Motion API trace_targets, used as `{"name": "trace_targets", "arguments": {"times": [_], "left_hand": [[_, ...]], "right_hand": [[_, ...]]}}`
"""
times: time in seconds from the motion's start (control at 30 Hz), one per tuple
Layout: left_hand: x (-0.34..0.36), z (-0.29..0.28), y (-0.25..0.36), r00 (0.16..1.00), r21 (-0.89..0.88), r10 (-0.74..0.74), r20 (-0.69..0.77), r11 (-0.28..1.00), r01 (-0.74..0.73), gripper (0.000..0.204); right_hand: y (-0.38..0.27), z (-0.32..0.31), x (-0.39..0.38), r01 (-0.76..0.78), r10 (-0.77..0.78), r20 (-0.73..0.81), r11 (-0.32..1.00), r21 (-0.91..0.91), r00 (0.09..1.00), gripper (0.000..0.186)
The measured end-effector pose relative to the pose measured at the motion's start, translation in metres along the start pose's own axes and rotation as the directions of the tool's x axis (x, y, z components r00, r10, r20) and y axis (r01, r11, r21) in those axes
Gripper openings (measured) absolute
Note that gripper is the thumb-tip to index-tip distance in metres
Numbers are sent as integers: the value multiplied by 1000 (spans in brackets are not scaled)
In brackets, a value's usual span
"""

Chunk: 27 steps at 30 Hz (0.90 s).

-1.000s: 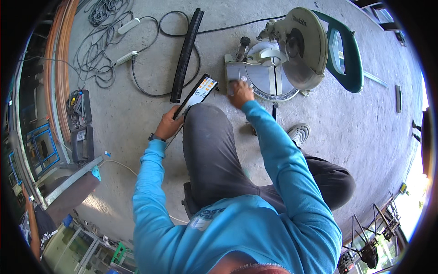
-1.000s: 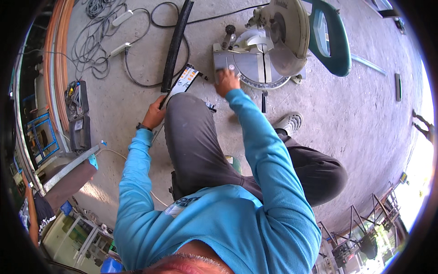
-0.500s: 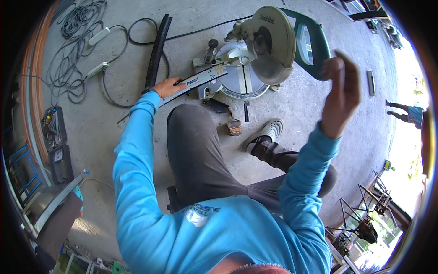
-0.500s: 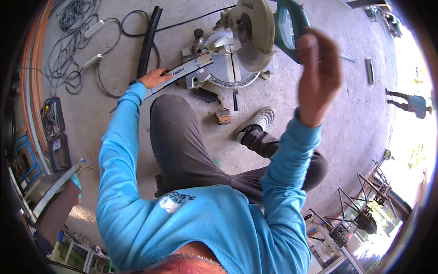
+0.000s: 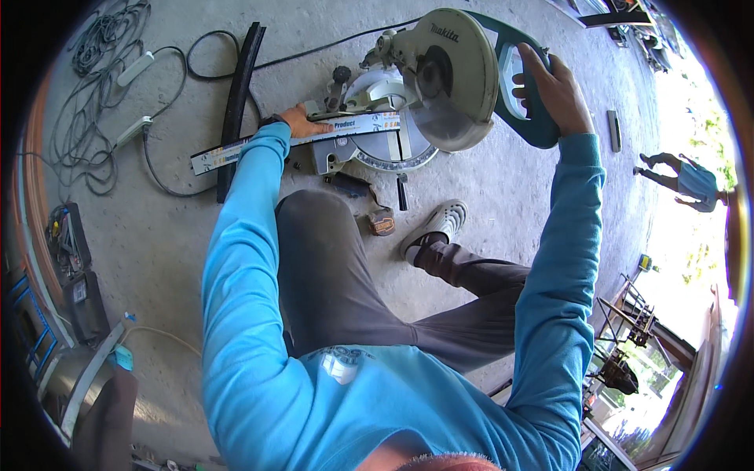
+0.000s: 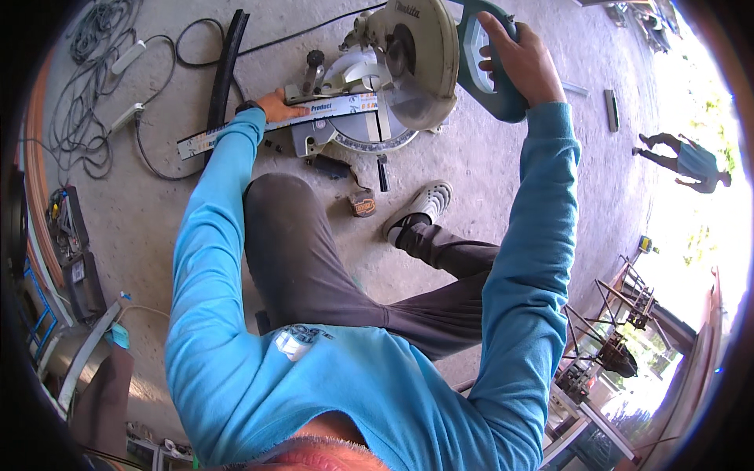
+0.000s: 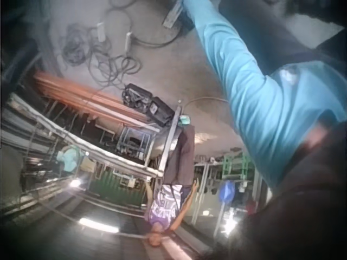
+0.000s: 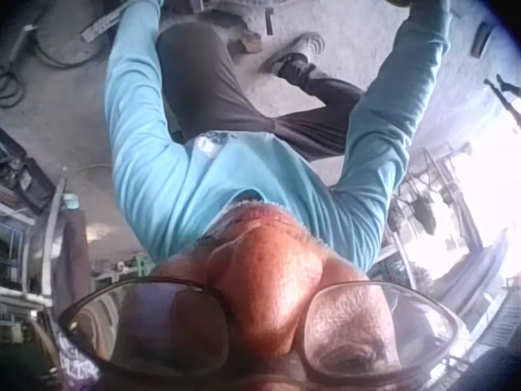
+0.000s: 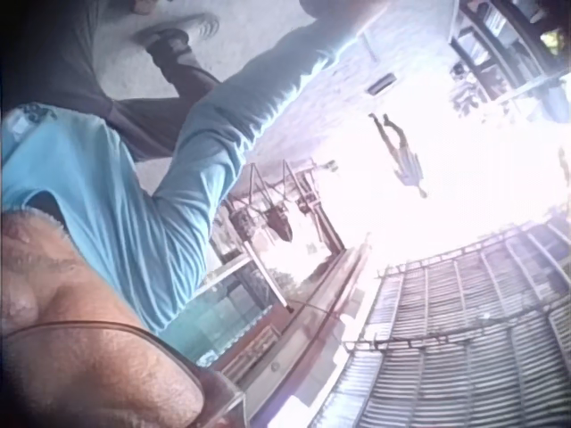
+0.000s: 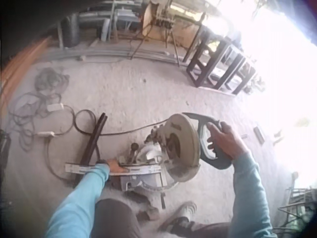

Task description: Cutting aluminum profiles using a miter saw.

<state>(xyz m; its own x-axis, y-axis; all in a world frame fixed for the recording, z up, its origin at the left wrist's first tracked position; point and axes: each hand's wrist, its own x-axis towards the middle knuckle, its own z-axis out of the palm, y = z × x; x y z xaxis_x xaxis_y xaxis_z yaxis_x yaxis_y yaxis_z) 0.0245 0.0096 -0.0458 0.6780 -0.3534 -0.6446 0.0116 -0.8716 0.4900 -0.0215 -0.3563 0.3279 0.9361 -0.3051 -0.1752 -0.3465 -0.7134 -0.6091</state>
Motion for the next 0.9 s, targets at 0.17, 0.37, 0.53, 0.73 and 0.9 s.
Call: {"name": "trace_targets", "arguments": {"times": [0.17,0.37,0.53,0.73,0.9], "left_hand": [[-8,4,14,999,20,39,-20,999,-38,117],[-13,-12,32,998,64,5,66,998,-9,107],[-16,-8,19,995,79,-9,95,997,1,97],[-14,-5,23,999,19,17,40,1000,-18,92],[-24,-13,35,1000,81,4,14,997,-6,87]], "right_hand": [[24,12,-25,-61,61,8,968,245,998,65],[83,42,-63,-148,136,59,870,470,989,88],[100,61,-78,-138,116,75,812,567,990,83],[105,61,-76,-158,129,92,799,580,987,85],[103,62,-81,-159,139,79,822,547,987,87]]}}
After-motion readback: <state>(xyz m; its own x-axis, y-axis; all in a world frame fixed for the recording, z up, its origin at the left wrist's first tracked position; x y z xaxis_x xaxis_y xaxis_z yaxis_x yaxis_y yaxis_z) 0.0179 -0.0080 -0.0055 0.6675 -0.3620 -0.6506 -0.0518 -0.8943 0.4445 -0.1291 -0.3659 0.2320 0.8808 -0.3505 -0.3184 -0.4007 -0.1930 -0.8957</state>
